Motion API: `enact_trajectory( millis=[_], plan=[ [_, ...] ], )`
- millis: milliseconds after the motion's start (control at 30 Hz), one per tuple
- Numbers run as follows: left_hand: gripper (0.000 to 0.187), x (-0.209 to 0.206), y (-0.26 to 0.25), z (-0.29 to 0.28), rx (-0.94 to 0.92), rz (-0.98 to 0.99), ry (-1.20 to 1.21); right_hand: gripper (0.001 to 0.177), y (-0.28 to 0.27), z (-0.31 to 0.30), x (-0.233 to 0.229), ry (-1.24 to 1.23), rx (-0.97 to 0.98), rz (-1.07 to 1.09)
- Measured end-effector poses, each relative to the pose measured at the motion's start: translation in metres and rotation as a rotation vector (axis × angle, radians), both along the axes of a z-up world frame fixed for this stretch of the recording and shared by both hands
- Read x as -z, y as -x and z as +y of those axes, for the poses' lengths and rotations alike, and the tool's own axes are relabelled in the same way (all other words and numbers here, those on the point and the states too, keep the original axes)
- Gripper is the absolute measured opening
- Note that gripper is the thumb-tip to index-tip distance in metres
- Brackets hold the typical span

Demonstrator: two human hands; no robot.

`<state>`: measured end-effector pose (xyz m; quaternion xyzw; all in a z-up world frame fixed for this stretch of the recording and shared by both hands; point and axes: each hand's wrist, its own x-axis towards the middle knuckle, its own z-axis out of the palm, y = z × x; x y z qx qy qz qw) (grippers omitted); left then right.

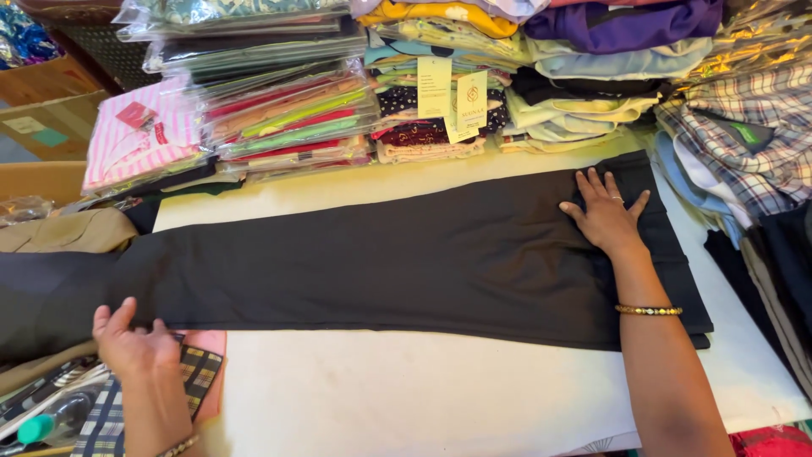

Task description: Fold multiple pairs of trousers on a flat surface.

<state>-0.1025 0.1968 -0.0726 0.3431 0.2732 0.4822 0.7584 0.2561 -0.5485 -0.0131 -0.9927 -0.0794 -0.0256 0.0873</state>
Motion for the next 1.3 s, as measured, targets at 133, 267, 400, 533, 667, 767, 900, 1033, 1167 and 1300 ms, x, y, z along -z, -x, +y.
enact_trajectory(
  millis=[133,267,400,533,667,767,900,1033,1167,1300],
  plan=[
    [0.066,-0.021,-0.010,-0.014,0.042,0.201,0.083,0.080,0.001,0.002,-0.001,0.001,-0.002,-0.013],
    [0.058,-0.027,-0.036,-0.020,0.055,0.101,-0.136,0.079,-0.004,0.000,0.005,-0.005,-0.012,-0.025],
    [0.056,-0.096,-0.079,-0.158,-0.058,0.465,-0.801,0.072,0.010,0.010,-0.012,-0.022,-0.039,-0.091],
    [0.063,-0.136,-0.100,-0.285,0.197,0.689,-1.511,0.054,0.032,0.029,-0.042,-0.163,-0.075,-0.276],
    [0.077,-0.120,-0.103,-0.377,0.803,0.480,-1.674,0.043,0.051,0.055,-0.064,-0.330,-0.129,-0.277],
    [0.072,-0.121,-0.097,-0.396,1.024,0.342,-1.746,0.038,0.055,0.072,-0.057,-0.511,-0.183,-0.166],
    [0.052,-0.132,-0.113,-0.370,0.993,0.327,-1.747,0.035,0.082,0.105,-0.065,-0.611,-0.333,-0.130],
    [0.033,-0.123,-0.132,-0.294,0.607,0.561,-1.671,0.041,0.118,0.140,-0.071,-0.655,-0.448,-0.010],
    [0.045,-0.080,-0.142,-0.204,0.433,0.792,-1.460,0.076,0.138,0.163,-0.065,-0.487,-0.479,0.037],
    [0.046,-0.047,-0.150,-0.167,0.659,0.636,-0.823,0.083,0.140,0.180,-0.062,-0.495,-0.329,0.258]
  ],
)
